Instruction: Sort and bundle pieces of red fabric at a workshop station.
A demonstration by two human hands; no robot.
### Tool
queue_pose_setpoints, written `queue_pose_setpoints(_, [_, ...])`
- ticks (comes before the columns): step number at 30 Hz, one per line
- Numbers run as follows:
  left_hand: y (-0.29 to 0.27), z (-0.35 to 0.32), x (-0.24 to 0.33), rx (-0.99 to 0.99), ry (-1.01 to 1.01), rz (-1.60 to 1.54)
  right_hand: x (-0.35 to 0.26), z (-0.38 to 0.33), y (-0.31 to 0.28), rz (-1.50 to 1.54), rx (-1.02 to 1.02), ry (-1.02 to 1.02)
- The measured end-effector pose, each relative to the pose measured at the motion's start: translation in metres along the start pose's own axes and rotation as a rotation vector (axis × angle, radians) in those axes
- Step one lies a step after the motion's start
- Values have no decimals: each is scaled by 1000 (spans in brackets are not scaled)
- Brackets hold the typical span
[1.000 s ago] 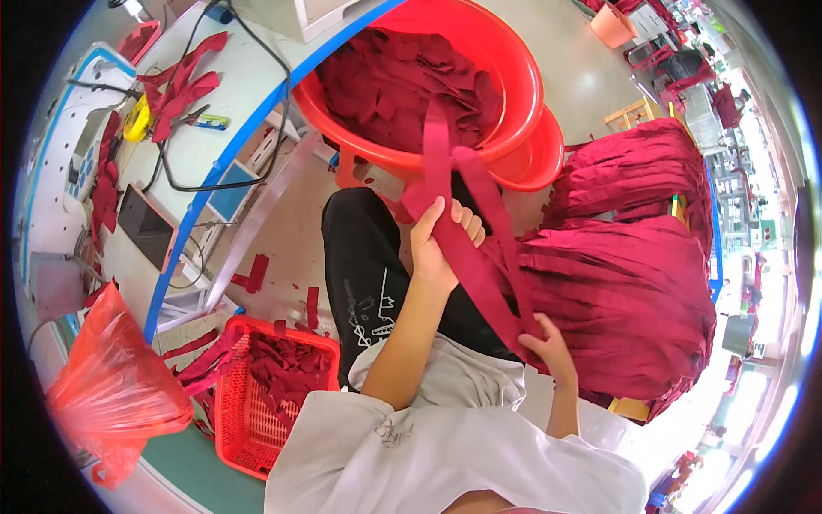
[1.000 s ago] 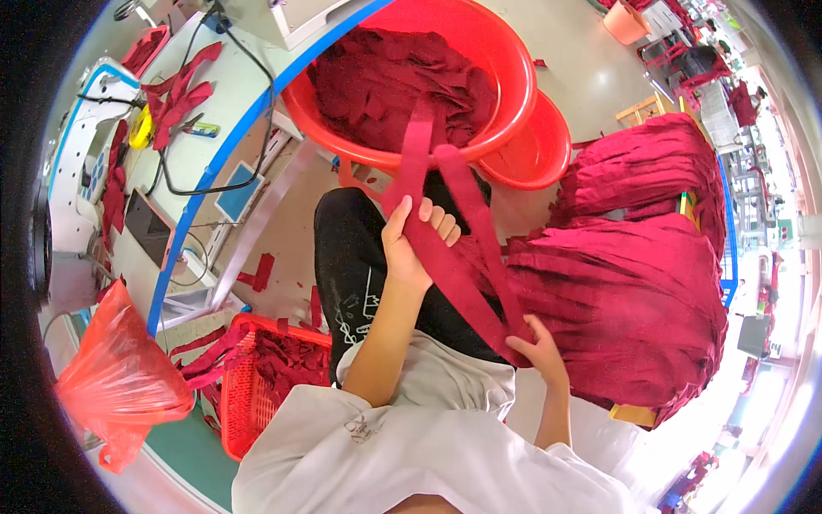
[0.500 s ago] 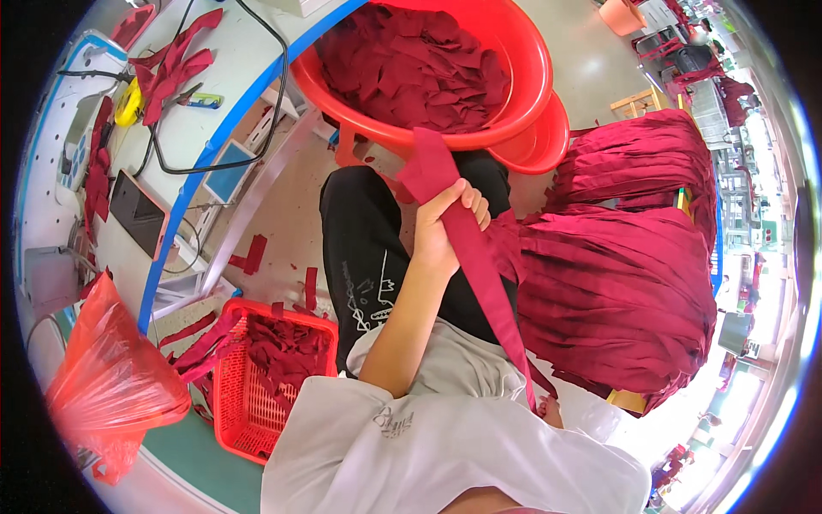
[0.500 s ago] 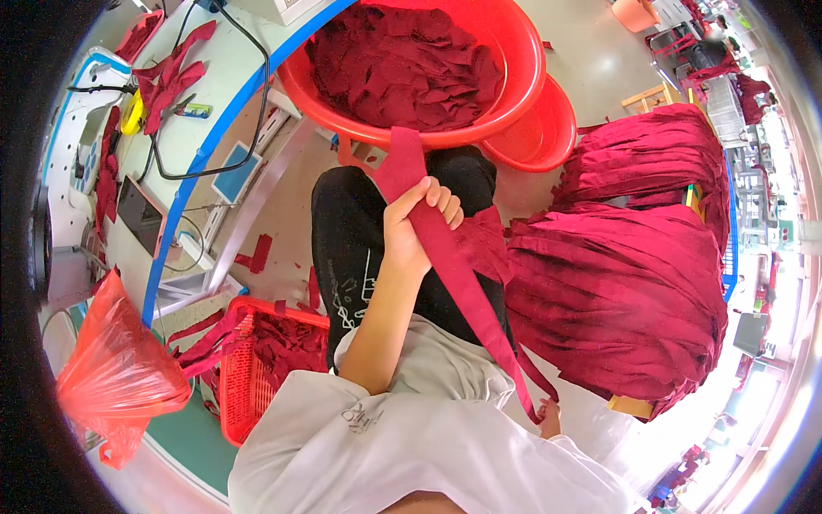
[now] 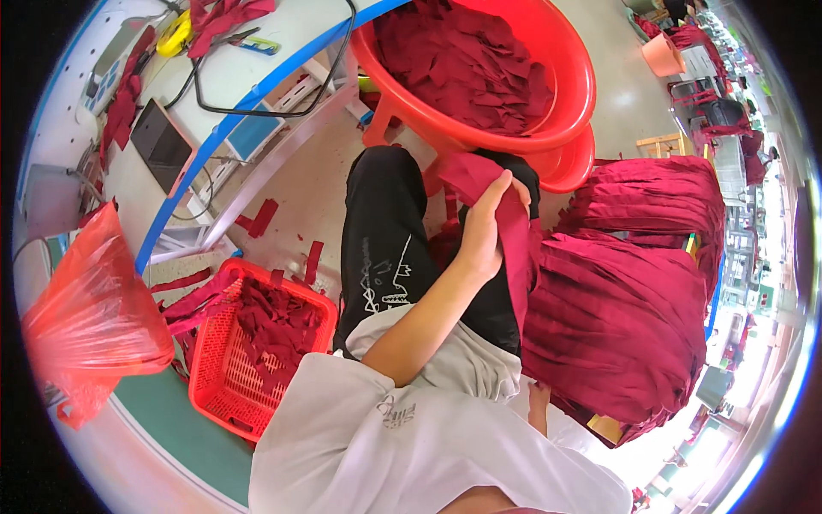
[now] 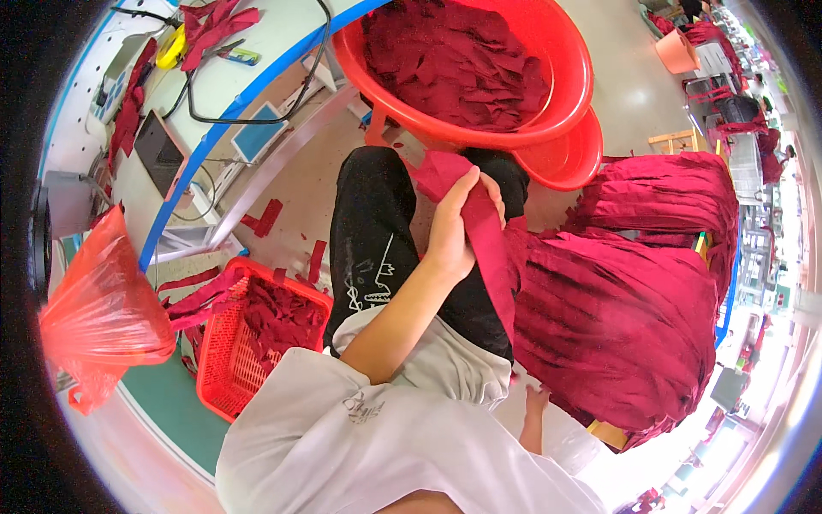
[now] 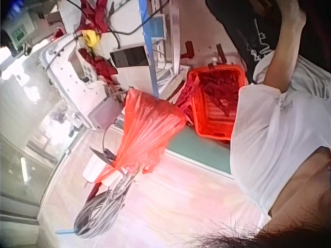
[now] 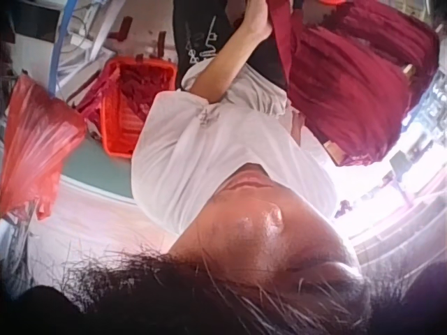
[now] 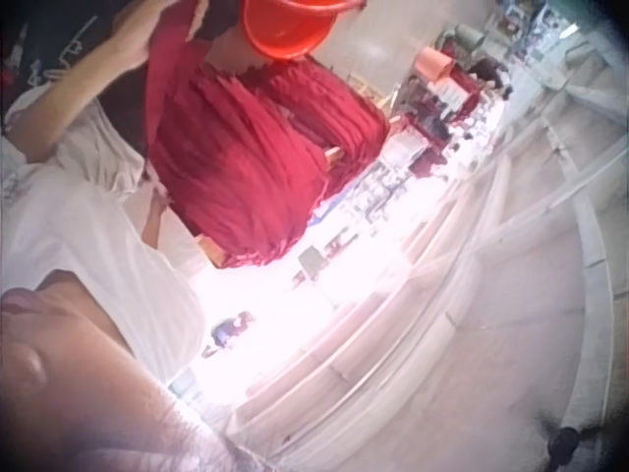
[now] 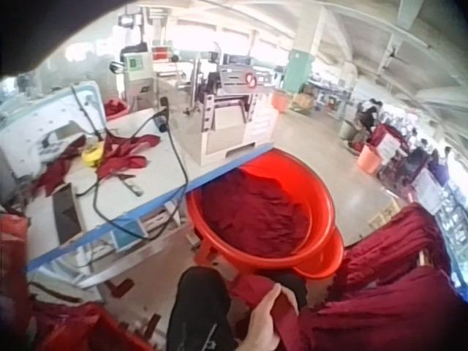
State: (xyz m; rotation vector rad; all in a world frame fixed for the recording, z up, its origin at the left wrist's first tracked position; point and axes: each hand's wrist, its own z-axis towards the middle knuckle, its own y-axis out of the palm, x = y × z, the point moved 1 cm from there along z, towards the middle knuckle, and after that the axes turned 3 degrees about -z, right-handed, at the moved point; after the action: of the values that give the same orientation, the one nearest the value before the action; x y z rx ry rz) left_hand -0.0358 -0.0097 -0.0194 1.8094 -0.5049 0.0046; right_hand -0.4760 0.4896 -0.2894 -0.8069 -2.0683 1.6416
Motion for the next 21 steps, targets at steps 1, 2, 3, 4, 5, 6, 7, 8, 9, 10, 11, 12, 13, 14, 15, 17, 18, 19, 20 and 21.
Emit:
queue_pose_setpoints(1, [4,-1,-7,13,24,56,-78,9,-25,626,3,176])
queue_pose_setpoints(2, [2,0,-6,24,67,69,-132,32,-81,615,-1,167])
queue_pose_setpoints(3, [-1,-1,-5,39,104,77,-239,33,-125,774,-7,-17])
queue_pose_setpoints(4, [0,-3,-1,6,95,66,-311,36,-176,726,-40,-127])
queue_pose_setpoints(5, [3,-5,0,-1,86,59,-365,37,-210,756,-9,-230])
queue_pose_setpoints(6, [6,-6,0,4,92,81,-410,40,-236,789,18,-341])
queue_pose_setpoints(7, [8,-8,-2,13,99,102,-449,38,-261,807,-5,-398])
queue_pose_setpoints(8, [10,-8,-3,10,101,96,-479,37,-279,822,-27,-458])
queue_pose_setpoints(9, [10,-10,-2,6,127,88,-497,42,-286,804,-43,-525])
queue_pose_setpoints(10, [11,-10,-3,-1,151,76,-510,45,-293,781,-54,-591])
queue_pose_setpoints(11, [12,-10,-4,-17,147,68,-520,46,-298,797,-71,-574])
queue_pose_setpoints(12, [12,-9,-4,-26,175,89,-518,52,-296,789,-79,-591])
queue_pose_setpoints(13, [11,-9,-5,-31,201,112,-513,61,-292,757,-127,-600])
queue_pose_setpoints(14, [11,-8,-7,-46,208,85,-508,67,-288,724,-175,-607])
queue_pose_setpoints(15, [10,-9,-7,6,199,79,-511,62,-293,819,-208,-569])
queue_pose_setpoints(17, [11,-7,-9,83,228,93,-522,54,-303,886,-247,-565])
queue_pose_setpoints(18, [13,-8,-7,85,227,91,-527,50,-307,962,-273,-549])
queue_pose_setpoints(19, [15,-10,-6,104,195,67,-530,49,-309,960,-272,-546])
queue_pose_setpoints(20, [17,-11,-5,122,162,45,-534,49,-311,961,-251,-544])
queue_pose_setpoints(21, [19,-11,-3,120,159,43,-536,50,-313,961,-229,-543])
